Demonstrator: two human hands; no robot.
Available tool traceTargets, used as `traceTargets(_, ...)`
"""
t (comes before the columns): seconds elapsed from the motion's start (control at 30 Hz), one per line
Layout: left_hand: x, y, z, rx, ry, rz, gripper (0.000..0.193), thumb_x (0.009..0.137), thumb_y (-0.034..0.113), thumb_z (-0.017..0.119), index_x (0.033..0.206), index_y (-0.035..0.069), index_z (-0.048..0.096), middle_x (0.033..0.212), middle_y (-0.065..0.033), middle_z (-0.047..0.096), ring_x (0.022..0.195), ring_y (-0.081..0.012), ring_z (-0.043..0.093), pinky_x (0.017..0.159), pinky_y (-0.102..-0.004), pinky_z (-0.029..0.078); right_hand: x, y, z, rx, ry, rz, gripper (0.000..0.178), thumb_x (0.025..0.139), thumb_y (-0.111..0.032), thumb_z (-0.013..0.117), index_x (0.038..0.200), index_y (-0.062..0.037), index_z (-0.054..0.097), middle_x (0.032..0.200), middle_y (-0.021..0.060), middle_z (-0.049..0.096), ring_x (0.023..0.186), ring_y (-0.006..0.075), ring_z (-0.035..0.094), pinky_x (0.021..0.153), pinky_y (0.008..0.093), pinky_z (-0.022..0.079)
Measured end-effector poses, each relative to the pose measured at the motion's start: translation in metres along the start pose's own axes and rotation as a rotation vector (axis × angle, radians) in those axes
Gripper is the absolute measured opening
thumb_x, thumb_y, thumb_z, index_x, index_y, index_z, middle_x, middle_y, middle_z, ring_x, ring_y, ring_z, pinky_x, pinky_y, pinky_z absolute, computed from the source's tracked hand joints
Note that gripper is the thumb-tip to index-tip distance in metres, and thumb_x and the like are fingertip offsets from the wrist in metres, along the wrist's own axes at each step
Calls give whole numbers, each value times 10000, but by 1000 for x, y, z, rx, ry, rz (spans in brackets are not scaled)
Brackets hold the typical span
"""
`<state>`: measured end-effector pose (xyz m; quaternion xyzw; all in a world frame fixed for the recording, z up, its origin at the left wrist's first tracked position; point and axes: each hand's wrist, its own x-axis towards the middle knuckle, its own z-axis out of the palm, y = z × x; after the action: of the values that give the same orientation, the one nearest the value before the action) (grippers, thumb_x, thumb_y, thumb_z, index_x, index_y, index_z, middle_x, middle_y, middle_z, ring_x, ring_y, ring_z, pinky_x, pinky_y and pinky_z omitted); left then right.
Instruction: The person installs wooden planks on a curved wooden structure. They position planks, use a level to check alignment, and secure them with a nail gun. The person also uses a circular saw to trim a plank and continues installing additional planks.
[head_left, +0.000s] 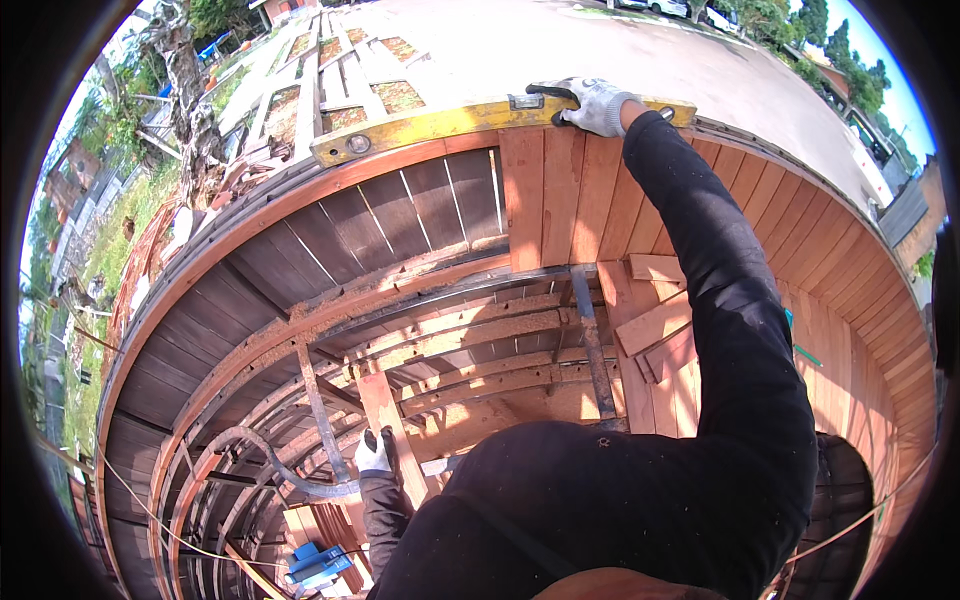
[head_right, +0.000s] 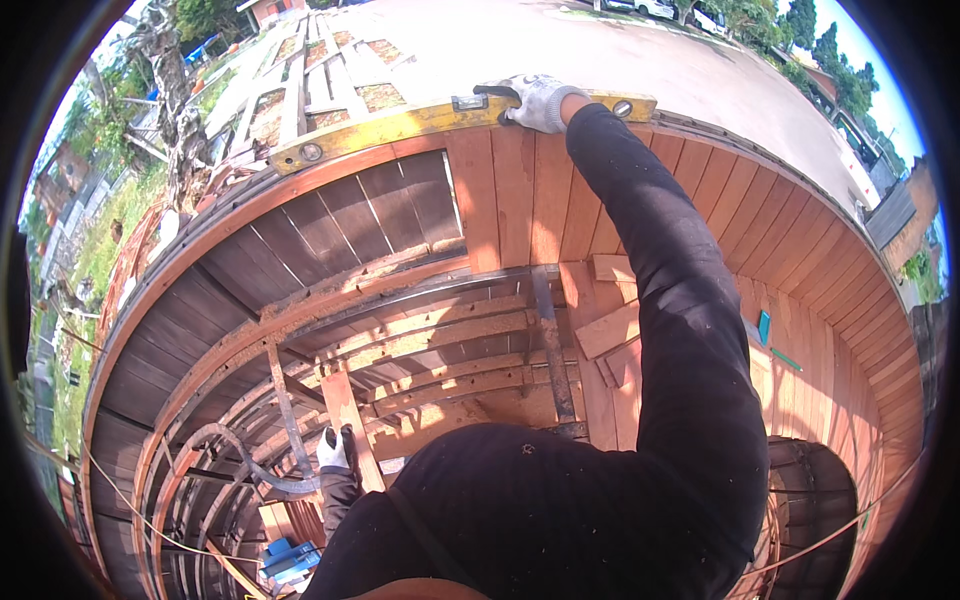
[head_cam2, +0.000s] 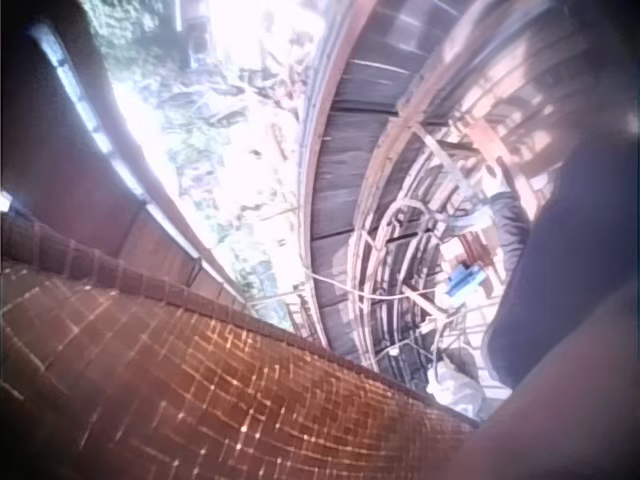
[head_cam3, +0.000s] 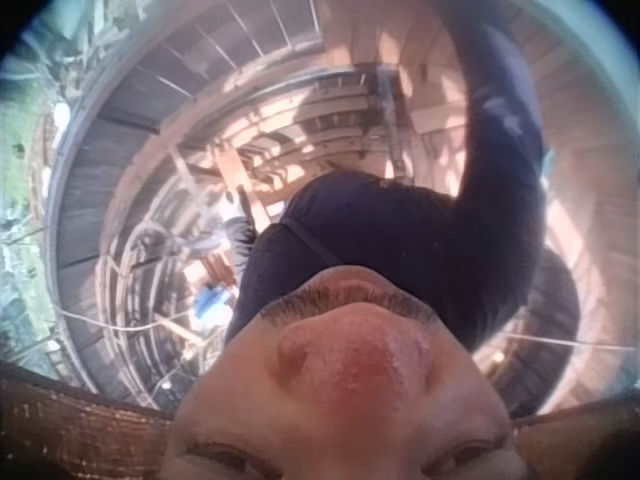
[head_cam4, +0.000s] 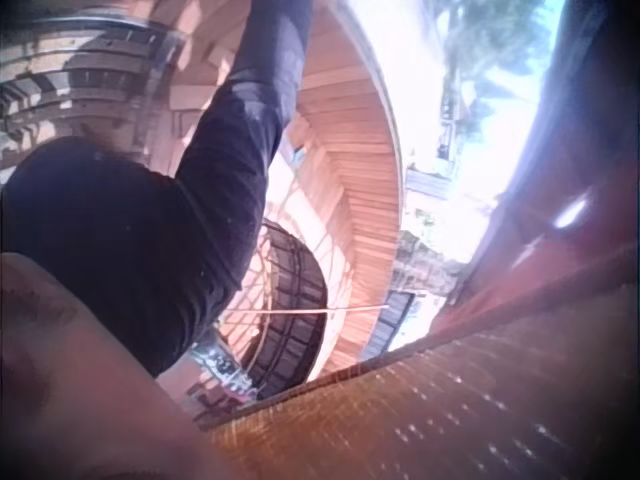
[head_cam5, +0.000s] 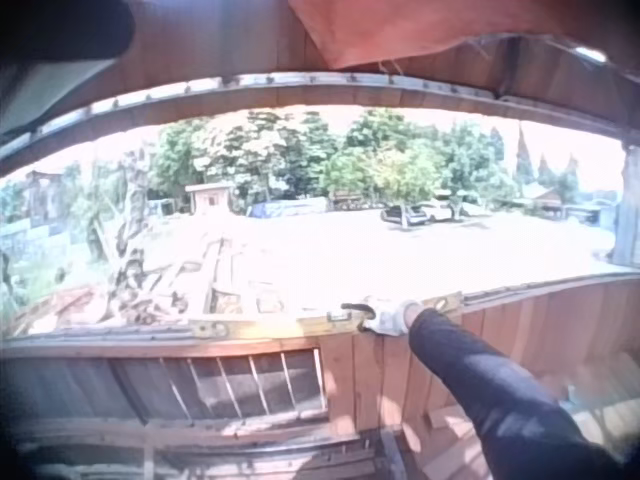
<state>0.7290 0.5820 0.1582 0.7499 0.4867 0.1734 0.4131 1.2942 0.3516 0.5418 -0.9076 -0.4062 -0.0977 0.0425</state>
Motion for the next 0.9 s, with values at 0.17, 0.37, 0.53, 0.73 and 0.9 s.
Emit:
traceTargets(0.17,-1,15,-1,62,-16,-7,458,846,385,642,1008,-44,637,833,-228,671,750,-339,648,694,-403,488,-1,4,-3,-2,-22,-33,537,911,-343,566,1387,-116,467,1310,190,555,1223,338,516,1037,401,405)
traceTargets(0.37,2,6,-3,274,6,51,442,844,380,646,1039,-16,638,893,-255,673,859,-419,652,743,-428,493,6,6,0,-1,-37,-16,568,909,-377,570,1395,-104,458,1321,195,550,1235,334,512,1044,396,403)
traceTargets(0.53,-19,54,-11,152,-34,29,432,861,383,657,1068,4,642,930,-231,685,861,-354,675,746,-398,504,2,3,-8,-32,-72,20,585,886,-383,610,1382,-103,477,1304,207,557,1226,343,516,1041,392,408)
traceTargets(0.73,-14,24,-1,192,20,68,458,860,436,644,1100,45,634,936,-206,688,891,-370,664,774,-409,511,12,10,-2,-61,-60,42,560,884,-357,618,1369,-106,493,1274,227,567,1222,351,516,1041,393,406)
traceTargets(0.9,-12,12,4,225,21,82,439,869,421,629,1147,81,624,975,-211,685,932,-383,654,808,-436,515,7,-14,-5,21,37,-77,523,866,-306,653,1311,-62,526,1219,229,583,1167,358,537,1005,396,426)
